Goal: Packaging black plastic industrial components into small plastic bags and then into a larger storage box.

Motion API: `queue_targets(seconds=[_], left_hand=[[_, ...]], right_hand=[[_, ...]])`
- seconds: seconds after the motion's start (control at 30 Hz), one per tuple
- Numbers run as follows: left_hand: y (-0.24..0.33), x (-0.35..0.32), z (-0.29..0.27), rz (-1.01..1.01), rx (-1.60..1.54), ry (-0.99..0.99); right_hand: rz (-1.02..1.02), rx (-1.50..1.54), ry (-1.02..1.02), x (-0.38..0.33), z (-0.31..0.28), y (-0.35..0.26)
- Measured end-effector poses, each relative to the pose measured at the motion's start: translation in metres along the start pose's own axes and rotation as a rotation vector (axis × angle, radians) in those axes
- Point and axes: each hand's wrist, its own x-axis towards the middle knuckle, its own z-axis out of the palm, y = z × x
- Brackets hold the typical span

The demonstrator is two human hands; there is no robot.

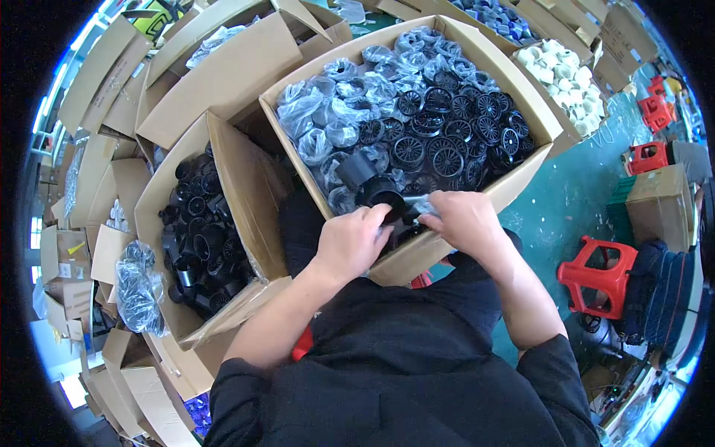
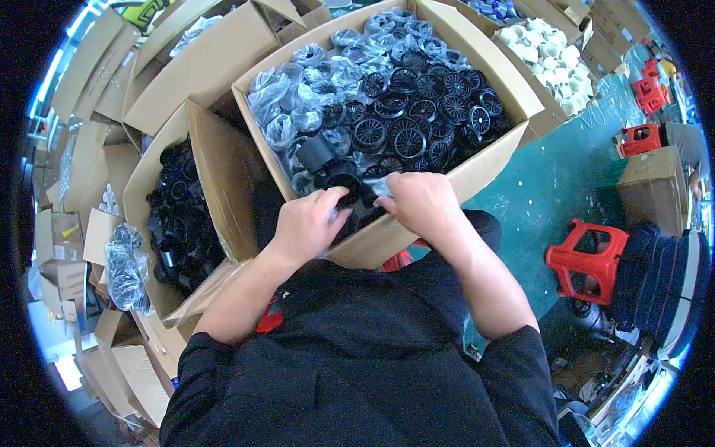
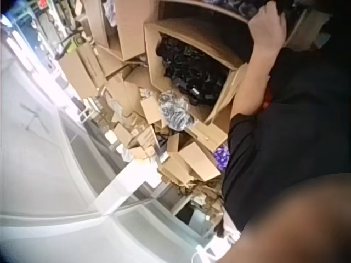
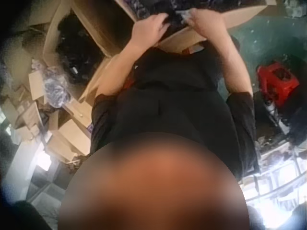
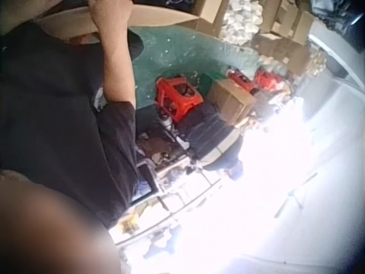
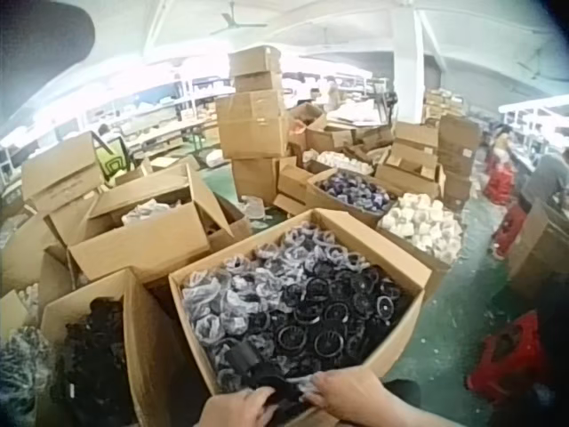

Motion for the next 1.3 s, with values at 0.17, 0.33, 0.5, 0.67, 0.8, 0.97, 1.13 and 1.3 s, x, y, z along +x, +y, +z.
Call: queue_targets(seconds=[0.17, 0.33, 0.5, 0.67, 0.8, 0.97, 1.13, 1.3], left_hand=[[-0.007, -0.003, -0.012, 0.165, -0.125, -0.272], [0.001, -0.009, -0.011, 0.08, -0.247, -0.168], [0.002, -0.012, -0.008, -0.024, -0.357, -0.115], [-0.005, -0.016, -0.01, -0.112, -0.58, -0.047], [-0.004, -0.017, -0.008, -0.265, -0.705, -0.059], [0.0, -0.006, -0.007, -0.386, -0.864, 0.003], [0.003, 0.003, -0.015, -0.489, -0.977, 0.022], [-0.002, 0.012, -0.017, -0.506, -0.942, -0.005]], right_hand=[[-0.009, 0.233, 0.025, 0.009, -0.007, -0.005], [-0.109, 0.219, 0.372, 0.04, 0.016, -0.004], [-0.138, -0.082, 0.122, 0.07, 0.046, -0.002], [0.036, 0.345, 0.296, 0.048, -0.008, -0.008], [0.015, 0.592, 0.392, 0.04, -0.052, -0.014], [0.082, 0.983, 0.388, 0.037, -0.054, -0.005], [0.029, 1.362, 0.324, 0.033, -0.046, -0.005], [-0.064, 1.676, 0.358, 0.03, -0.042, -0.003]])
